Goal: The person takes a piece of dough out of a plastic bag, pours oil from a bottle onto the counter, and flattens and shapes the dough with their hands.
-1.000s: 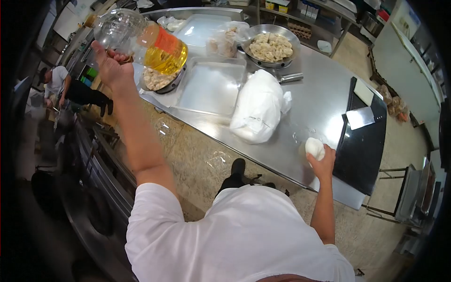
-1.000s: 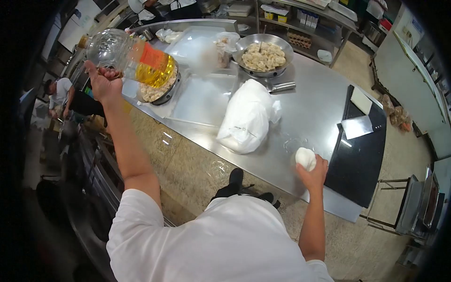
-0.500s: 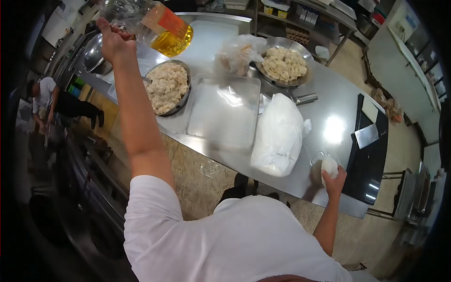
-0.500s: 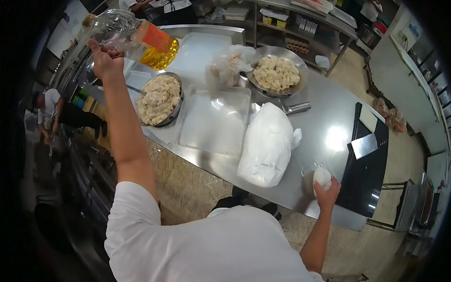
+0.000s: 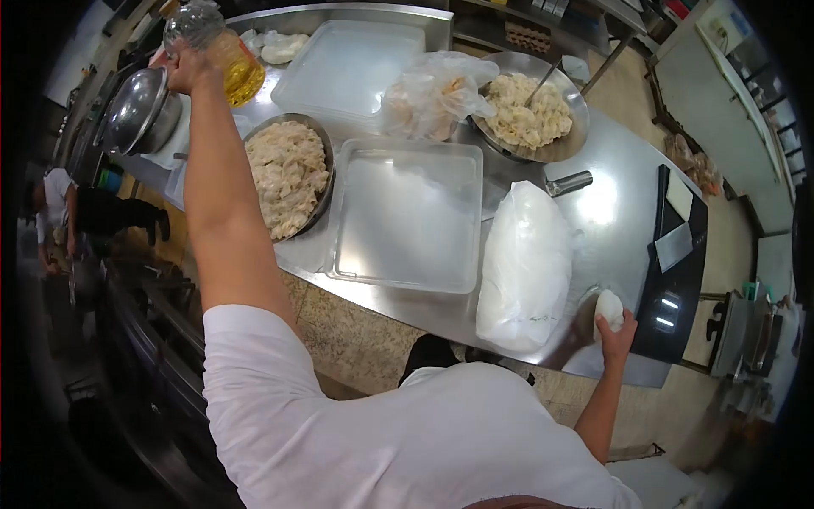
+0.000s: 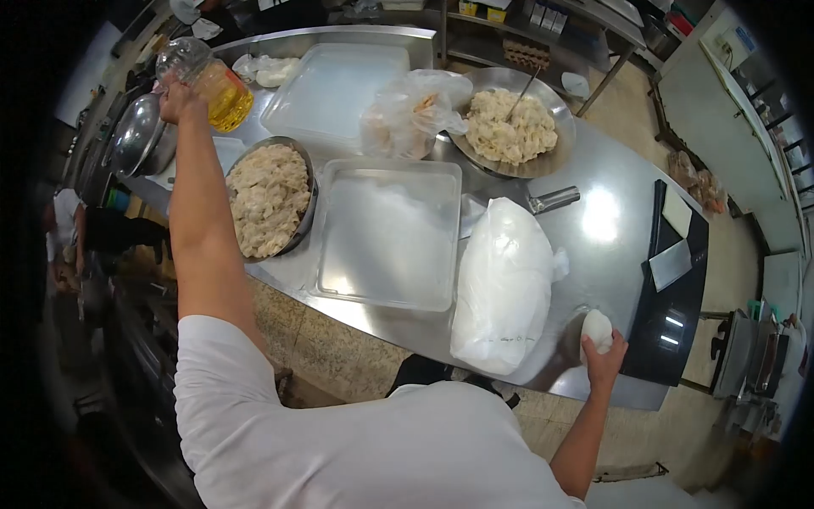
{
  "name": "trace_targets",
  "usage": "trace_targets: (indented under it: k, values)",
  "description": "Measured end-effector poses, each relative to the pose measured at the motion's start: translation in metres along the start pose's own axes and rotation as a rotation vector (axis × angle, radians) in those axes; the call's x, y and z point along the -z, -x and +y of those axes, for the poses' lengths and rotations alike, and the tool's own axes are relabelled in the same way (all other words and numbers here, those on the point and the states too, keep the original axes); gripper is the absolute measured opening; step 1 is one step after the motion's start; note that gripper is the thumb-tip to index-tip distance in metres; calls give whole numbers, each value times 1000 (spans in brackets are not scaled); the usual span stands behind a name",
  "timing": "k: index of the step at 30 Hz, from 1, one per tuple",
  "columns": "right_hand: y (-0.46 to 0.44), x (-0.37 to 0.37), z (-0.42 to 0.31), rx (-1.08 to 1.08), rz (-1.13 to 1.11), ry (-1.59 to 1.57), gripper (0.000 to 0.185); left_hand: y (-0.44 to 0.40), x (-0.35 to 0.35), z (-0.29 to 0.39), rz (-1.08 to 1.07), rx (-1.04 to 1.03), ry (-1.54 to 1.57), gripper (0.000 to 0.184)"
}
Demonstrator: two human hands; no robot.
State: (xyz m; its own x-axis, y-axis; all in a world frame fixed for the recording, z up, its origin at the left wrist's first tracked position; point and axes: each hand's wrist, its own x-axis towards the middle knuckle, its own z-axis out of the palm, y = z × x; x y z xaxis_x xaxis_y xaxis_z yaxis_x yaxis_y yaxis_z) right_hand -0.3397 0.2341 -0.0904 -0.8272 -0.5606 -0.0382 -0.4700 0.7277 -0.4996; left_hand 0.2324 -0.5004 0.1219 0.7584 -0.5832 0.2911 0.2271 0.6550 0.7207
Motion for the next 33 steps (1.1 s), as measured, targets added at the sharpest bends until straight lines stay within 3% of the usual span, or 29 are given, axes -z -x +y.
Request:
trace_targets:
  k: [3, 4, 5, 8, 12, 14, 15, 17, 20, 22, 24, 25, 28, 30, 33]
  values:
    - [1, -10, 19, 77, 67, -18, 82, -27, 14, -44, -5, -17, -24, 21]
    - [2, -9, 18, 50, 81, -4, 82, -50, 25, -67, -8, -25, -92, 28]
    - [0, -8, 4, 57, 52, 9, 79, -107, 56, -116, -153, 3, -114, 50]
    - [2, 2, -13, -6, 19, 13, 82, -71, 45, -83, 39, 219, -13, 32]
    - [0, 1, -12, -8, 41, -7, 83, -26, 14, -41, 168, 230, -32, 24]
    - [-1, -2, -12, -12, 35, -6, 84, -44, 17, -36, -46, 80, -202, 27]
    - [-2, -5, -12, -8, 28, -9, 84, -48, 15, -27, -44, 74, -207, 27]
    - [-1, -5, -9, 71, 10, 37, 84, -48, 0, -8, -209, 173, -118, 30]
    - [2, -1, -30, 22, 15, -9, 85, -31, -23, 12, -233, 224, -10, 32]
    - [0, -3, -22, 116, 38, 39, 89, -34, -28, 16, -349, 216, -27, 31]
    - [-3, 6, -26, 74, -139, 114, 99, -29, -36, 18, -536, 342, 26, 28]
    - [-1, 12, -33, 35, -182, 222, 113, -9, -43, 25, -583, 378, 93, 28]
    - [0, 9, -26, 28, -145, 164, 121, 50, -72, 20, -658, 471, 239, 29]
    - [2, 13, -38, -4, -165, 152, 120, 120, -86, 35, -732, 596, 346, 28]
    - [4, 10, -33, 28, -117, 75, 111, 179, -110, 3, -663, 682, 401, 31]
